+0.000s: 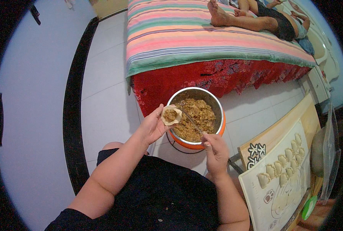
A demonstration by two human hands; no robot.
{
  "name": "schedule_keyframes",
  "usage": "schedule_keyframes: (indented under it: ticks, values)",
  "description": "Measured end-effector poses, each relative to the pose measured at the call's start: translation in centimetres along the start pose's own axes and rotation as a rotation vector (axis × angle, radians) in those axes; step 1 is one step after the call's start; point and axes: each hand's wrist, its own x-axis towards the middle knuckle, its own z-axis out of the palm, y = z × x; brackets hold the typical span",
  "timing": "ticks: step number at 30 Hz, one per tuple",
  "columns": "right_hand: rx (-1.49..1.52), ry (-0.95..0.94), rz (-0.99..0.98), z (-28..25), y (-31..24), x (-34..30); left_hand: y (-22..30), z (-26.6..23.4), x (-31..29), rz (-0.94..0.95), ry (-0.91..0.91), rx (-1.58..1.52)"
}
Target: The person sits on the floor and prepares dumplings by scooping a filling mixture from a metal bowl onto round dough wrappers held in their left hand. They use a spoon to transfer the filling, then fold and pleat the dough to seal the dumpling. The finished dumplings are placed in a row on a white cutting board to the right.
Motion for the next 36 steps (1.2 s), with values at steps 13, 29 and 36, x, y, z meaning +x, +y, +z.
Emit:
schedule_keyframes:
  ticks: [13,29,36]
  values:
    - [-0.196,-0.09,-0.129,0.8,-0.4,-0.1,0.1,-0.1,0.0,0.018,-0.008,-0.015]
    - [-0.019,-0.05,-0.015,0.4,0.6,-0.2,0.0,-0.3,0.0,0.005,0.037,0.029]
    - [0.129,0.067,0.137,0.4,0.2,0.1,0.4,0.5,-0.3,0.011,0.101,0.143]
